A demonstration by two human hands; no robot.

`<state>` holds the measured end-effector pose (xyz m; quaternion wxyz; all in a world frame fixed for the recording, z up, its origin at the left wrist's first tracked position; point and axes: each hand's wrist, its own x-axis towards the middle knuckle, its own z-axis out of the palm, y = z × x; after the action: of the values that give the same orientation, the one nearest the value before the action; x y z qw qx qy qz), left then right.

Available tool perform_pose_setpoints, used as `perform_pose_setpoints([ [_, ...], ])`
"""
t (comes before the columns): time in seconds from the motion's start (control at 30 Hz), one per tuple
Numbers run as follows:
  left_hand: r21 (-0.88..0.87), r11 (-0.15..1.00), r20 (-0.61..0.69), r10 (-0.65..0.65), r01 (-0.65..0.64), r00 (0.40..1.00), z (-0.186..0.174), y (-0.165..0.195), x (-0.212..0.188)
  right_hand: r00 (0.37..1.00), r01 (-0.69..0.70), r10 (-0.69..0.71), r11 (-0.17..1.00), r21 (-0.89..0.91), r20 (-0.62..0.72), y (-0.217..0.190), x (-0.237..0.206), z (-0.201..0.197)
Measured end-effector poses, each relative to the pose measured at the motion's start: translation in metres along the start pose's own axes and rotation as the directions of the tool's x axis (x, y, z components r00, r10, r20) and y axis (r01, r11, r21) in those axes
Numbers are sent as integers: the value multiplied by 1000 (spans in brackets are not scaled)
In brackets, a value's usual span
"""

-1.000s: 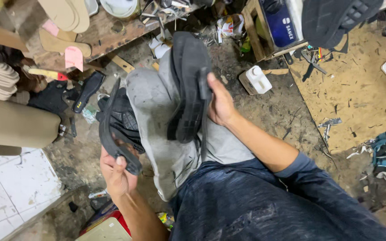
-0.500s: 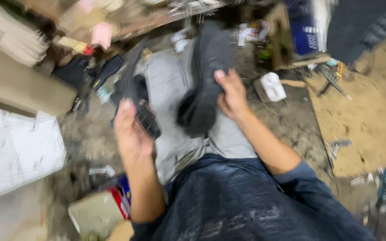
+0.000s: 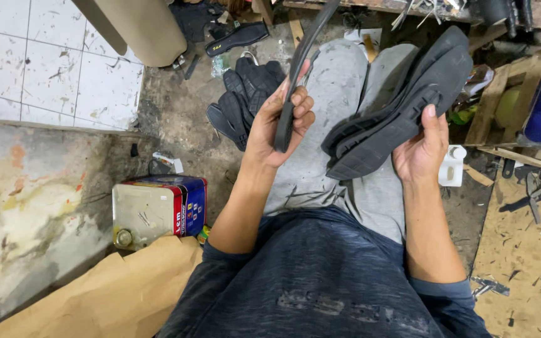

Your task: The person sits on the floor and cleans the soles of several black slip-on shoes. They pick up each shoe, wipe the sole with a white cloth, and place it aside. The person repeats this process for multiple shoes.

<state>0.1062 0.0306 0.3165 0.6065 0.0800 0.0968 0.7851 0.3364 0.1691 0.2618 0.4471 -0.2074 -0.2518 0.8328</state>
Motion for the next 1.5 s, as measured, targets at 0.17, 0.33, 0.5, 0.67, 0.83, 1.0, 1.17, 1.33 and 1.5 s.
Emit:
perform_pose_setpoints([
  [0.17, 169, 984, -28, 66, -60, 997, 5, 5, -3, 1000, 11, -11, 1000, 2, 7, 0, 0, -2],
  [0.33, 419, 898, -34, 167, -137, 985, 22, 8, -6, 1000, 18, -18, 1000, -13, -5, 0, 2, 1],
  [0.5, 809, 558, 54, 241, -184, 969, 41, 7, -13, 1000, 16, -16, 1000, -22, -5, -2, 1, 3],
  [0.67, 832, 510, 127, 211, -220, 969, 47, 8, -14, 1000, 8, -8, 1000, -30, -17, -2, 0, 3],
  [0.83, 825, 525, 146, 163, -211, 976, 45, 8, -18, 1000, -3, 3, 1000, -25, -13, -3, 0, 4],
  [1.0, 848, 490, 132, 172, -201, 976, 40, 6, -19, 1000, -3, 2, 1000, -16, -25, -3, 0, 6],
  [1.17, 832, 515, 75, 265, -207, 961, 35, 3, -19, 1000, -11, 11, 1000, -10, -26, -4, 0, 7],
  [1.33, 834, 507, 78, 282, -218, 956, 32, 3, -21, 1000, -9, 8, 1000, -16, -28, -4, -1, 5],
  [1.5, 883, 420, 90, 287, -210, 954, 25, 3, -23, 1000, -9, 9, 1000, -11, -14, -4, 0, 5],
])
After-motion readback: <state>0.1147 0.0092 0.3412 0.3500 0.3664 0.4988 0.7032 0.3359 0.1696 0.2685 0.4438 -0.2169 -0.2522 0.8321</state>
